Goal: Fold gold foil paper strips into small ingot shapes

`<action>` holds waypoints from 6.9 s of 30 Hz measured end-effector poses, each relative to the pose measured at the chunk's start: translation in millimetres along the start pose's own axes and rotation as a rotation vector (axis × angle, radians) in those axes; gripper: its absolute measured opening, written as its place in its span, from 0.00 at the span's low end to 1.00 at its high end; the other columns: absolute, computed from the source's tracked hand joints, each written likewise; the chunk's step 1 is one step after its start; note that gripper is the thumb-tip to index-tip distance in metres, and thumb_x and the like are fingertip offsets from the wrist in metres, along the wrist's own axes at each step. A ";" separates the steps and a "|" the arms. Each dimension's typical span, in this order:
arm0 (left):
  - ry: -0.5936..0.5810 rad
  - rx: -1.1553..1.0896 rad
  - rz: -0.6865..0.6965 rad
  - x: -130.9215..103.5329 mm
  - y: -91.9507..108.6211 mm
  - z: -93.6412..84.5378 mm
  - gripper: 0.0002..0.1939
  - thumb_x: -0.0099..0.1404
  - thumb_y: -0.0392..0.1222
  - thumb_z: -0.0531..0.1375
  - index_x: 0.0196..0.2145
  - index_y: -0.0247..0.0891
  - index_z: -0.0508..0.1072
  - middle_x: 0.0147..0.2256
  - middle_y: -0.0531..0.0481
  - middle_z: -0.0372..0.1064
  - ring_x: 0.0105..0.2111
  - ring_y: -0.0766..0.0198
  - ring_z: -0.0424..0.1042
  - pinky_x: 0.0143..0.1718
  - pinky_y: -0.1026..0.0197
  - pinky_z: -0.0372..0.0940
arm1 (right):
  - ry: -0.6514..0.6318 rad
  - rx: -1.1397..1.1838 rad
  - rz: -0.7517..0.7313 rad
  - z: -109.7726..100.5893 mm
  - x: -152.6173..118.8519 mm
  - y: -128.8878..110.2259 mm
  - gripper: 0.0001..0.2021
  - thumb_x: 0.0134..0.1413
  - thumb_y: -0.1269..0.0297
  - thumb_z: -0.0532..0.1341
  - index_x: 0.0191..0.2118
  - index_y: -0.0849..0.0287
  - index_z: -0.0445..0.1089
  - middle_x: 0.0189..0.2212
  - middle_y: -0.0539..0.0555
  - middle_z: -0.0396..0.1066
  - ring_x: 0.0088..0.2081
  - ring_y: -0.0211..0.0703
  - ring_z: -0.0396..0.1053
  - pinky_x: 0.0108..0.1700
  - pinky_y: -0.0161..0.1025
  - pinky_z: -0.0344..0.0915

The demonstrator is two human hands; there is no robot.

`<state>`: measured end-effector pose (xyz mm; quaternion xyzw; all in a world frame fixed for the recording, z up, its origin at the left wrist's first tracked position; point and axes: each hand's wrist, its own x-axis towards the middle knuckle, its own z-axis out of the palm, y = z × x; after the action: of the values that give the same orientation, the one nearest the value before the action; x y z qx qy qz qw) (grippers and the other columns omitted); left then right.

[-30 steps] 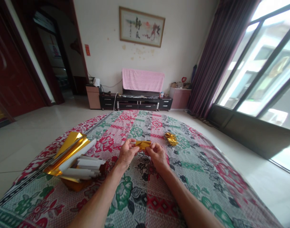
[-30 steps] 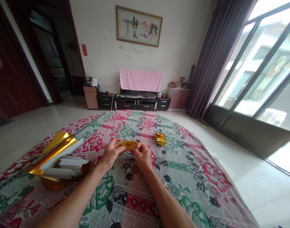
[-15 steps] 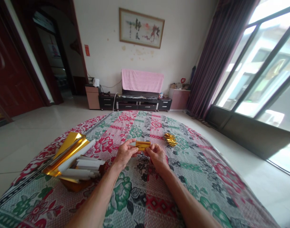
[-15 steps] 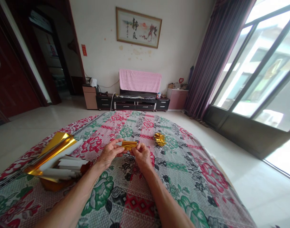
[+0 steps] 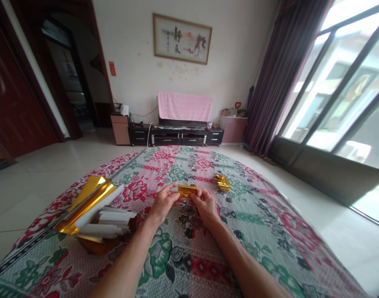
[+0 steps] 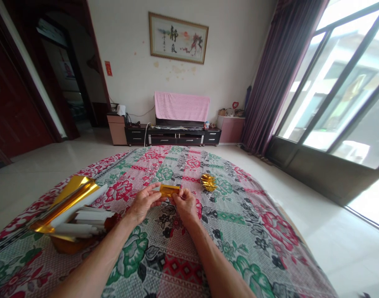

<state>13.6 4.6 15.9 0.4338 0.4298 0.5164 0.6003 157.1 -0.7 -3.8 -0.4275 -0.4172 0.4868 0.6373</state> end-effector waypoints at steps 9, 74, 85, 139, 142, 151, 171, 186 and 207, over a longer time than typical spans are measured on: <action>-0.109 0.128 -0.022 -1.3 -3.0 -1.5 0.21 0.49 0.41 0.63 0.42 0.34 0.70 0.35 0.46 0.73 0.33 0.62 0.72 0.30 0.65 0.64 | -0.006 0.013 -0.002 -1.6 1.7 2.6 0.18 0.34 0.61 0.66 0.23 0.57 0.54 0.17 0.41 0.61 0.20 0.34 0.64 0.25 0.31 0.60; -0.112 0.224 0.007 0.1 -5.1 -3.4 0.12 0.51 0.44 0.61 0.31 0.33 0.74 0.22 0.49 0.72 0.21 0.66 0.70 0.21 0.67 0.59 | -0.278 0.151 0.170 -12.2 -0.6 -9.3 0.19 0.49 0.54 0.59 0.46 0.56 0.61 0.28 0.51 0.72 0.28 0.42 0.73 0.30 0.38 0.67; -0.095 0.249 -0.003 0.2 -4.9 -2.6 0.10 0.50 0.41 0.61 0.31 0.35 0.75 0.21 0.51 0.72 0.23 0.65 0.70 0.23 0.67 0.59 | -0.340 0.114 0.184 -14.3 -1.8 -11.9 0.21 0.44 0.63 0.61 0.47 0.57 0.62 0.34 0.52 0.73 0.29 0.40 0.72 0.35 0.37 0.67; 0.006 0.297 0.115 -0.1 -2.7 2.9 0.12 0.52 0.43 0.57 0.32 0.34 0.74 0.25 0.51 0.70 0.25 0.66 0.66 0.23 0.67 0.60 | -0.254 -0.104 0.076 -7.7 -0.8 -6.5 0.12 0.41 0.59 0.62 0.33 0.59 0.66 0.22 0.46 0.65 0.23 0.34 0.59 0.26 0.32 0.55; 0.009 0.279 0.123 0.7 -2.6 2.1 0.12 0.51 0.41 0.57 0.31 0.33 0.75 0.23 0.52 0.69 0.23 0.67 0.65 0.23 0.67 0.59 | -0.278 -0.082 0.100 -7.7 -0.7 -6.4 0.12 0.40 0.59 0.62 0.33 0.59 0.66 0.23 0.47 0.66 0.23 0.35 0.60 0.26 0.32 0.57; -0.012 0.233 0.115 5.6 -9.4 -2.9 0.12 0.49 0.40 0.57 0.31 0.33 0.75 0.20 0.53 0.68 0.21 0.67 0.64 0.22 0.67 0.58 | -0.287 -0.093 0.053 -7.5 0.9 -0.7 0.12 0.42 0.59 0.63 0.33 0.59 0.65 0.22 0.46 0.66 0.23 0.34 0.61 0.26 0.32 0.60; 0.010 0.387 0.109 5.7 -6.5 -9.8 0.15 0.49 0.41 0.57 0.34 0.35 0.77 0.18 0.54 0.68 0.19 0.67 0.64 0.19 0.67 0.57 | -0.339 -0.144 0.095 -9.6 -4.7 -14.1 0.18 0.50 0.47 0.54 0.30 0.57 0.68 0.24 0.50 0.66 0.25 0.38 0.61 0.26 0.33 0.58; 0.025 0.640 0.214 3.5 -1.7 -9.0 0.14 0.51 0.44 0.56 0.31 0.36 0.77 0.21 0.52 0.70 0.22 0.66 0.65 0.22 0.67 0.57 | -0.327 -0.267 0.039 -4.7 -5.4 -16.6 0.17 0.45 0.49 0.60 0.24 0.60 0.66 0.16 0.45 0.57 0.19 0.31 0.50 0.22 0.32 0.45; 0.022 0.640 0.235 2.3 -1.4 -6.9 0.14 0.51 0.49 0.56 0.23 0.35 0.74 0.17 0.54 0.64 0.21 0.67 0.61 0.20 0.67 0.51 | -0.385 -0.287 0.026 -5.6 -6.2 -18.3 0.15 0.47 0.51 0.60 0.27 0.59 0.68 0.19 0.46 0.61 0.21 0.32 0.54 0.23 0.31 0.51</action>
<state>7.5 7.3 12.6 0.6413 0.5235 0.4257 0.3653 166.1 -10.5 11.3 -0.4185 -0.5903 0.5033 0.4723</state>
